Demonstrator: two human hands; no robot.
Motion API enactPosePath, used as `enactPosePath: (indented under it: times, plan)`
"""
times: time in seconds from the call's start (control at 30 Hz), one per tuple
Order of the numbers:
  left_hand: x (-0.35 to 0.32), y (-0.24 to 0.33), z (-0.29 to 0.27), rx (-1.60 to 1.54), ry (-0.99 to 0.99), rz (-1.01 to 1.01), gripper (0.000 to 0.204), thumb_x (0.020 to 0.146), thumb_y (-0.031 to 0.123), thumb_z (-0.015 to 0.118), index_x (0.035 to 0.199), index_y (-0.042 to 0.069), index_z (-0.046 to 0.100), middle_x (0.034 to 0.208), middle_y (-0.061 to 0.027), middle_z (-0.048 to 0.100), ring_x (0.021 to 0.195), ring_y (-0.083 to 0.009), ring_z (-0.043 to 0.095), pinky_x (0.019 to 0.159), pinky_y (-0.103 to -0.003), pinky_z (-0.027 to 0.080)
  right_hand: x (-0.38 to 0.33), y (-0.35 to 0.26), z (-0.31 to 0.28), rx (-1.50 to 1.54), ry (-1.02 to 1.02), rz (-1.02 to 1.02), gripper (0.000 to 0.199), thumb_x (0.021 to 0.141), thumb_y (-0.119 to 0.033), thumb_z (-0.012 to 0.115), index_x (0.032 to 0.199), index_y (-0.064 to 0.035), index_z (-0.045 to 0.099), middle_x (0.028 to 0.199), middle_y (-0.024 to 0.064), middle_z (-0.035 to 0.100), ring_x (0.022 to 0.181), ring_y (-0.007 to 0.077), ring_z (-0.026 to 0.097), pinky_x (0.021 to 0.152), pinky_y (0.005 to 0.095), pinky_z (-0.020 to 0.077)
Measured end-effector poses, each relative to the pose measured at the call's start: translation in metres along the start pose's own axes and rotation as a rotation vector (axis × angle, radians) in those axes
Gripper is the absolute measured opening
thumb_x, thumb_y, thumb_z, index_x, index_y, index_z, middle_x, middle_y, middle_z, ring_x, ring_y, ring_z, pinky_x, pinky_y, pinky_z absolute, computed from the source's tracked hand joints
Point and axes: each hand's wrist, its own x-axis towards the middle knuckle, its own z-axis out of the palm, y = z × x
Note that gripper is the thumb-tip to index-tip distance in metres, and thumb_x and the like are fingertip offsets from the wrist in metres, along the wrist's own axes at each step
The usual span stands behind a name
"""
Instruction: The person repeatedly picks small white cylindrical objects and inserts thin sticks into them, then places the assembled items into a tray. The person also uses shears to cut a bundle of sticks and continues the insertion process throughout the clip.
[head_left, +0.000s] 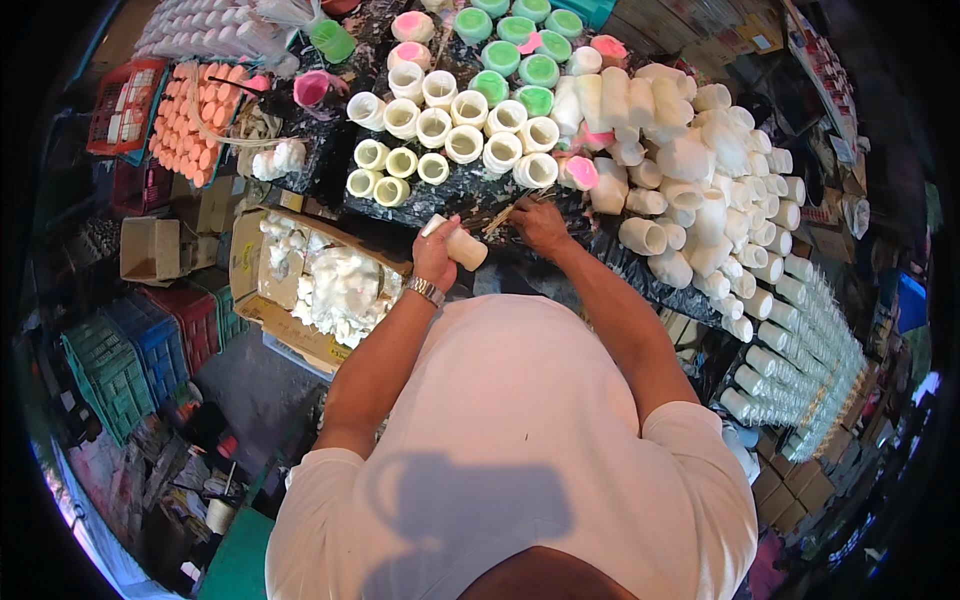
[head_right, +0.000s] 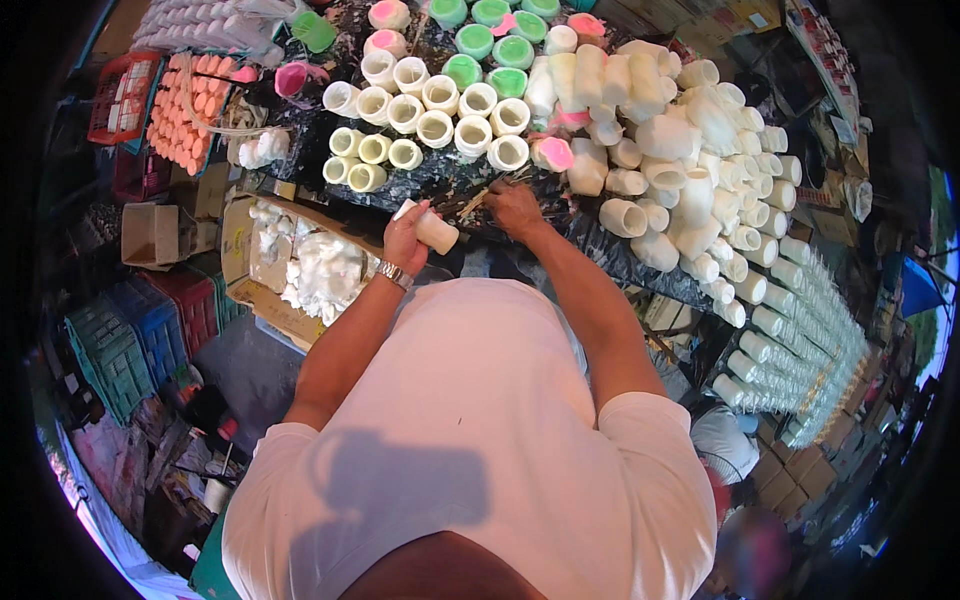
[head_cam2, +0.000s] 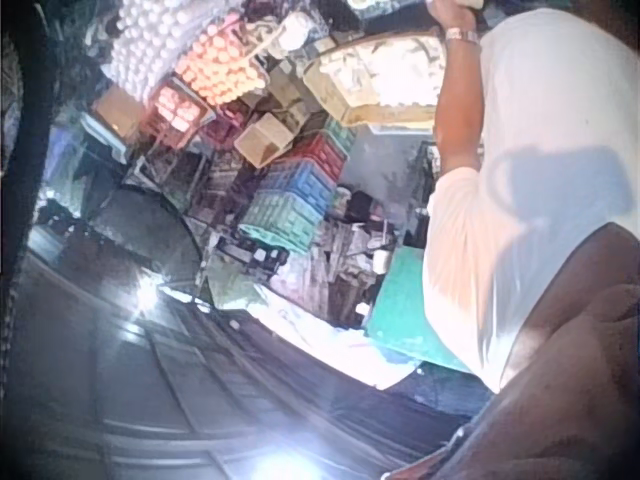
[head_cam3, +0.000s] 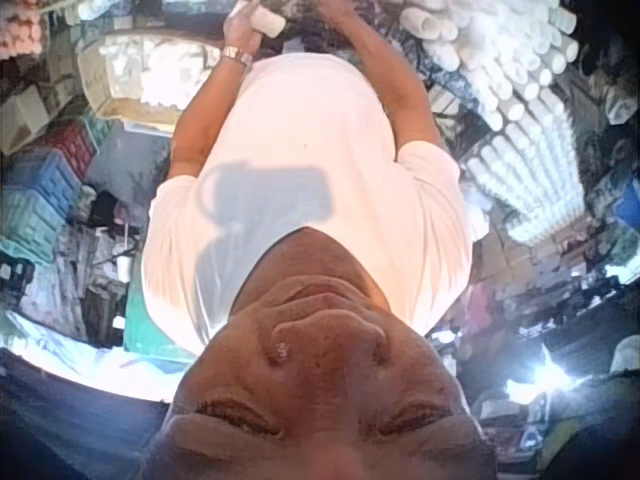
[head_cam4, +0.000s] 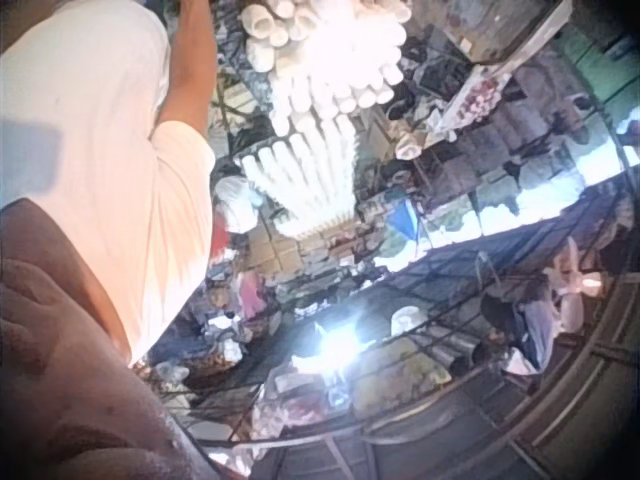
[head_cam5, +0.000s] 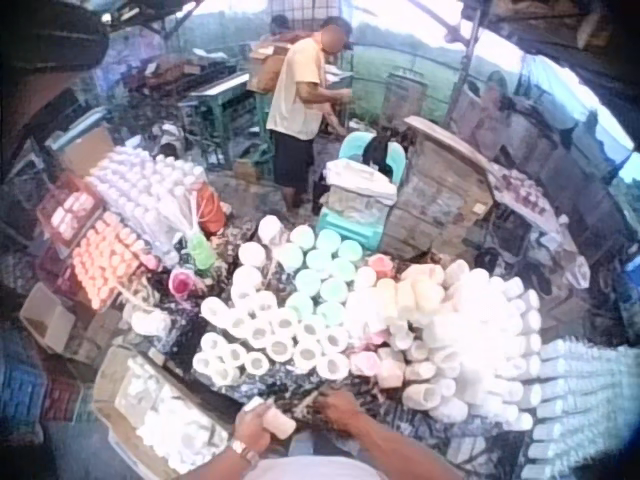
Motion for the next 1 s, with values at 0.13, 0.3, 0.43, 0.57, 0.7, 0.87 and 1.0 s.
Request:
enactPosePath:
  times: [0.13, 0.3, 0.43, 0.57, 0.7, 0.87, 1.0]
  plan:
    - [-0.015, 0.007, 0.001, 0.105, -0.022, 0.021, 0.023, 0.09, 0.005, 0.076, 0.107, 0.003, 0.061, 0.095, -0.0084, 0.068, 0.084, -0.0231, 0.07, 0.077, -0.038, 0.059, 0.005, 0.001, 0.005, 0.053, 0.058, -0.019, 0.011, 0.087, -0.019, 0.067, 0.091, -0.0106, 0.073, 0.096, 0.008, 0.064, 0.1, 0.0323, 0.065, 0.085, 0.0475, 0.0531]
    - [-0.028, 0.003, -0.004, 0.328, -0.075, 0.02, 0.032, 0.085, 0.002, 0.08, 0.11, 0.006, 0.06, 0.098, -0.0065, 0.07, 0.086, -0.0201, 0.07, 0.079, -0.037, 0.059, 0.01, 0.001, 0.012, -0.024, 0.077, -0.032, 0.008, 0.088, -0.018, 0.065, 0.089, -0.0109, 0.068, 0.097, 0.0067, 0.061, 0.1, 0.0314, 0.063, 0.088, 0.0467, 0.0503]
    - [-0.036, 0.004, -0.002, 0.467, -0.115, 0.043, 0.038, 0.081, 0.004, 0.085, 0.111, 0.007, 0.062, 0.098, -0.0039, 0.072, 0.09, -0.0147, 0.07, 0.082, -0.033, 0.057, 0.015, -0.003, 0.001, -0.122, 0.058, -0.116, 0.006, 0.086, -0.013, 0.064, 0.092, -0.0127, 0.064, 0.094, 0.0075, 0.059, 0.095, 0.0318, 0.063, 0.09, 0.0454, 0.0475]
    - [-0.028, 0.004, -0.007, 0.598, -0.164, 0.113, 0.038, 0.079, 0.004, 0.086, 0.111, 0.007, 0.064, 0.097, -0.0016, 0.072, 0.089, -0.012, 0.068, 0.082, -0.031, 0.056, 0.02, -0.016, -0.019, -0.146, -0.107, -0.001, 0.008, 0.088, -0.01, 0.06, 0.094, -0.0088, 0.065, 0.097, 0.0127, 0.066, 0.099, 0.0347, 0.067, 0.091, 0.0478, 0.0514]
    - [-0.016, -0.003, -0.011, 0.688, -0.222, 0.196, 0.032, 0.08, 0.005, 0.086, 0.108, 0.007, 0.07, 0.098, -0.0007, 0.074, 0.088, -0.0099, 0.067, 0.082, -0.028, 0.055, 0.01, -0.026, -0.035, -0.046, -0.177, 0.179, 0.012, 0.087, -0.008, 0.06, 0.096, -0.0065, 0.067, 0.097, 0.0163, 0.068, 0.094, 0.0392, 0.069, 0.084, 0.0513, 0.054]
    - [-0.016, 0.002, -0.002, 0.818, -0.324, 0.463, 0.024, 0.082, 0.008, 0.082, 0.104, 0.003, 0.076, 0.097, -0.0057, 0.077, 0.084, -0.0152, 0.072, 0.078, -0.032, 0.057, -0.001, -0.041, -0.075, -0.024, -0.241, 0.411, 0.013, 0.086, -0.008, 0.064, 0.097, -0.0046, 0.07, 0.098, 0.0171, 0.069, 0.094, 0.039, 0.069, 0.081, 0.0513, 0.0541]
    - [-0.059, 0.048, 0.033, 1.025, -0.422, 0.823, 0.024, 0.08, 0.005, 0.078, 0.104, 0.005, 0.077, 0.101, -0.0132, 0.077, 0.089, -0.027, 0.074, 0.08, -0.036, 0.058, -0.006, -0.086, -0.137, 0.349, 0.045, 0.311, 0.01, 0.089, -0.005, 0.067, 0.098, -0.004, 0.071, 0.094, 0.0169, 0.069, 0.09, 0.038, 0.068, 0.078, 0.0477, 0.0537]
